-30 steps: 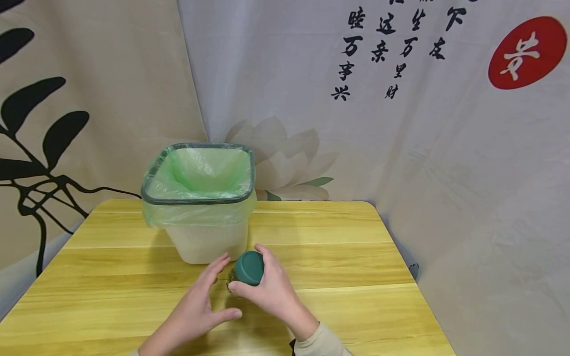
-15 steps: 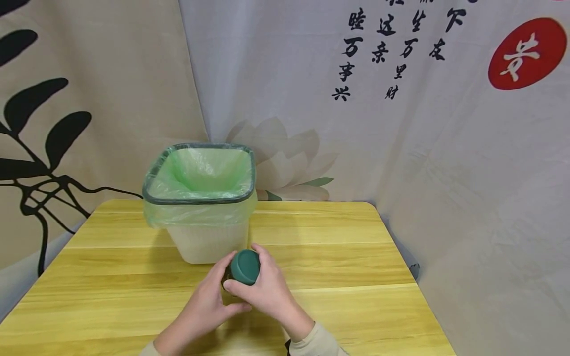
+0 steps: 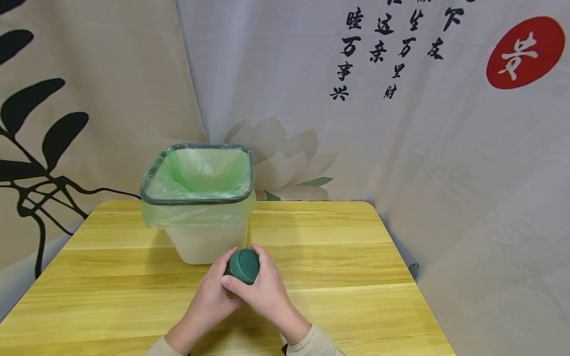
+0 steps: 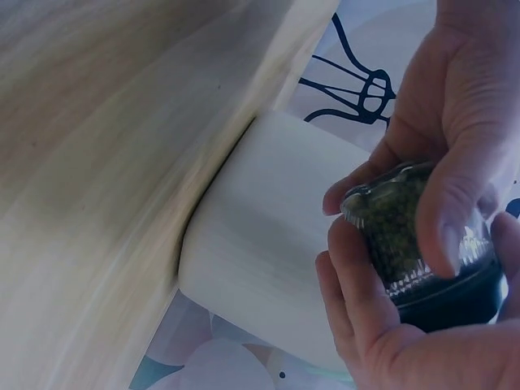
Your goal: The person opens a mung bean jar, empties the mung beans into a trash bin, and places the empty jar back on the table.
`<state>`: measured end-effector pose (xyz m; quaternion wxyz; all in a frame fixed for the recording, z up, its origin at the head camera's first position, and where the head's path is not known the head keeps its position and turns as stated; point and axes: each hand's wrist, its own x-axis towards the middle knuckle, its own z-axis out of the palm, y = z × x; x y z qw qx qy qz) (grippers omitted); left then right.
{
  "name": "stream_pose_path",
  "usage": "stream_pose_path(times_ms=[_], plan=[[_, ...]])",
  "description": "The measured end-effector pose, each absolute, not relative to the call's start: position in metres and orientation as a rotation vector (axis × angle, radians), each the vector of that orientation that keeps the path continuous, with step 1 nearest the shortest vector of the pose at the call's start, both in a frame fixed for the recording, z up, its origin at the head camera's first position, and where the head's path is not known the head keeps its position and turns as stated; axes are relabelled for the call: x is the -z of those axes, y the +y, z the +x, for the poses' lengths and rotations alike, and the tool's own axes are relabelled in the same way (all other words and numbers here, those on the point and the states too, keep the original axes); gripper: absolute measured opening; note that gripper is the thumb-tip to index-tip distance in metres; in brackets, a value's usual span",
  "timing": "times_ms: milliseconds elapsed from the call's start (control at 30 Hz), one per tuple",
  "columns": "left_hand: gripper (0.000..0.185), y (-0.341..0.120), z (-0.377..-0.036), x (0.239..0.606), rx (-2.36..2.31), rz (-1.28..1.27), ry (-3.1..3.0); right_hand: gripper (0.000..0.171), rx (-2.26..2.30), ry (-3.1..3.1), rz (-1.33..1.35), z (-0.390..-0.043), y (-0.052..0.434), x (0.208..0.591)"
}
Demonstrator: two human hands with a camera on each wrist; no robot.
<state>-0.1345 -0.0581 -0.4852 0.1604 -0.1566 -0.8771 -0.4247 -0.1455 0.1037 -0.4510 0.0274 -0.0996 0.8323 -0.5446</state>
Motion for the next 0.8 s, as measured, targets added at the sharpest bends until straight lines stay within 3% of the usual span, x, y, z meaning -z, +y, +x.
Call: stream_pose_path(times_ms=[467, 800], plan=[[0.089, -0.0515, -0.1344, 0.4860, 1.175, -0.377, -2.435, 0.095, 1.666, 2.620, -0.346, -0.1398, 0.1020, 0.4502], [0.094, -0.0530, -0.1329, 0.4847, 1.149, -0.415, -2.366, 0.090, 1.558, 2.831, -0.481, -0.1366, 0.1056, 0.4450]])
